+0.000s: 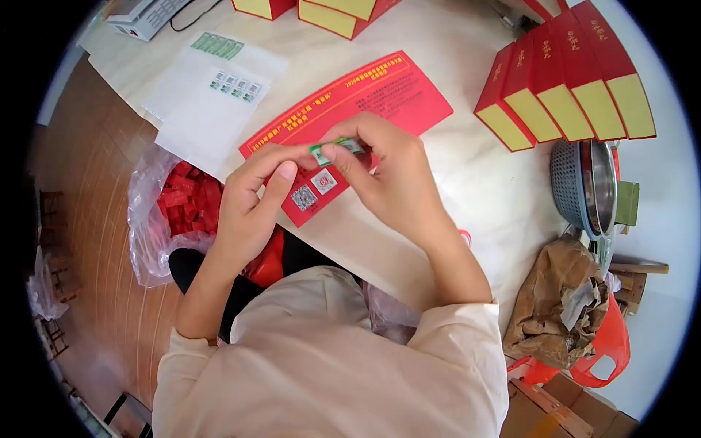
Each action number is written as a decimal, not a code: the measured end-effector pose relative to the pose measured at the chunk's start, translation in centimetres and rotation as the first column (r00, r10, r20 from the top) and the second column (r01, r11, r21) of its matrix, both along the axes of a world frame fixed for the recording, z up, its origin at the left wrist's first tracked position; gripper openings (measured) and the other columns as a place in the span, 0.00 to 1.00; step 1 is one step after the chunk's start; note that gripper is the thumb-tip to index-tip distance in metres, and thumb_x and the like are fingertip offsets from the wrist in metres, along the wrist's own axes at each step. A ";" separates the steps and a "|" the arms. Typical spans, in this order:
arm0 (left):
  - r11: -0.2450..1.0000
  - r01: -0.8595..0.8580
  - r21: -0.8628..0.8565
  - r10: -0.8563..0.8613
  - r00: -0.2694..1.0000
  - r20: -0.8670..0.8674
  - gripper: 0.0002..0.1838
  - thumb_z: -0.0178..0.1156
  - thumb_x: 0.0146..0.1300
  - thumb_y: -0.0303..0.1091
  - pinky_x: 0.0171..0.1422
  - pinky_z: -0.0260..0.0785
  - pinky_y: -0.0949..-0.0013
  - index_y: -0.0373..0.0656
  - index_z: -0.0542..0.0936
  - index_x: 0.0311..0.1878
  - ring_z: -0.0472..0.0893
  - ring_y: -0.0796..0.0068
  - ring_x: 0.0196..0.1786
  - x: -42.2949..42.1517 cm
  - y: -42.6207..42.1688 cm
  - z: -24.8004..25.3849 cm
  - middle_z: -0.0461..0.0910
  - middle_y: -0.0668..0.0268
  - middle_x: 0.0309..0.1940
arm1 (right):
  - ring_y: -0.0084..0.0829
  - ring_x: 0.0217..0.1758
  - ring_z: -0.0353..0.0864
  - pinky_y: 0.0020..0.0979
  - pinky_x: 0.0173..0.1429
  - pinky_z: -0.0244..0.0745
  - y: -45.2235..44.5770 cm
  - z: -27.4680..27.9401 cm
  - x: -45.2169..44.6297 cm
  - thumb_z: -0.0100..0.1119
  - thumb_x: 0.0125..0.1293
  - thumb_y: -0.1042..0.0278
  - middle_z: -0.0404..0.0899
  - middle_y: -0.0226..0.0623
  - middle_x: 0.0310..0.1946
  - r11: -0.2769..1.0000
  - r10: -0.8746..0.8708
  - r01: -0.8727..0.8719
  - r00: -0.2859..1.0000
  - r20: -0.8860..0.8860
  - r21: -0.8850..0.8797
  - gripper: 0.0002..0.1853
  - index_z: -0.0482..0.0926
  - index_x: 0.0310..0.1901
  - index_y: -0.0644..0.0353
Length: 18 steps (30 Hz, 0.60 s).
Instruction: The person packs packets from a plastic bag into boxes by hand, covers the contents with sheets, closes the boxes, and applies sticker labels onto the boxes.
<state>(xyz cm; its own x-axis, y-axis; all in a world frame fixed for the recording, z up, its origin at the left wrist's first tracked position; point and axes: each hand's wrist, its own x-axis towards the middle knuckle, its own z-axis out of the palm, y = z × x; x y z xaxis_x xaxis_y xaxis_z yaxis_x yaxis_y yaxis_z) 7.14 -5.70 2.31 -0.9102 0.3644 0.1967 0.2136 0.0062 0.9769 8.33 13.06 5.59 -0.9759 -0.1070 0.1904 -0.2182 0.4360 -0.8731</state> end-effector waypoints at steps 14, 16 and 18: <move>0.896 -0.244 -0.371 0.038 0.875 -0.483 0.05 0.59 0.61 0.25 0.66 0.60 0.55 0.42 0.81 0.39 0.77 0.59 0.57 0.7 0.2 -3.6 0.81 0.62 0.47 | 0.18 0.24 0.63 0.23 0.29 0.61 1.8 -1.0 -0.5 0.62 0.61 0.75 0.78 0.29 0.26 0.974 0.025 -0.070 0.978 0.207 0.215 0.05 0.81 0.39 0.63; 0.895 -0.243 -0.374 0.033 0.872 -0.489 0.05 0.59 0.60 0.25 0.66 0.60 0.55 0.42 0.81 0.39 0.77 0.59 0.57 0.7 0.1 -3.6 0.81 0.61 0.47 | 0.19 0.24 0.63 0.24 0.29 0.62 1.6 -1.2 -0.4 0.62 0.61 0.76 0.78 0.30 0.26 0.977 0.034 -0.070 0.984 0.175 0.202 0.06 0.81 0.40 0.63; 0.895 -0.238 -0.377 0.021 0.867 -0.498 0.04 0.59 0.60 0.25 0.66 0.60 0.55 0.41 0.81 0.38 0.77 0.59 0.57 0.7 0.0 -3.6 0.81 0.61 0.47 | 0.20 0.24 0.64 0.24 0.29 0.62 1.5 -1.2 -0.4 0.62 0.61 0.76 0.78 0.31 0.26 0.974 0.033 -0.069 0.985 0.167 0.218 0.06 0.81 0.40 0.63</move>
<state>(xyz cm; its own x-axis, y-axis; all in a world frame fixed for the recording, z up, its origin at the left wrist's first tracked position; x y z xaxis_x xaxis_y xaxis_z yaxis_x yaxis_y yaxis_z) 7.79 -5.67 -1.26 -0.7895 0.3949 0.4699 0.6118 0.4452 0.6538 7.89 14.60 4.42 -0.9838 -0.1790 -0.0035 -0.1091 0.6149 -0.7810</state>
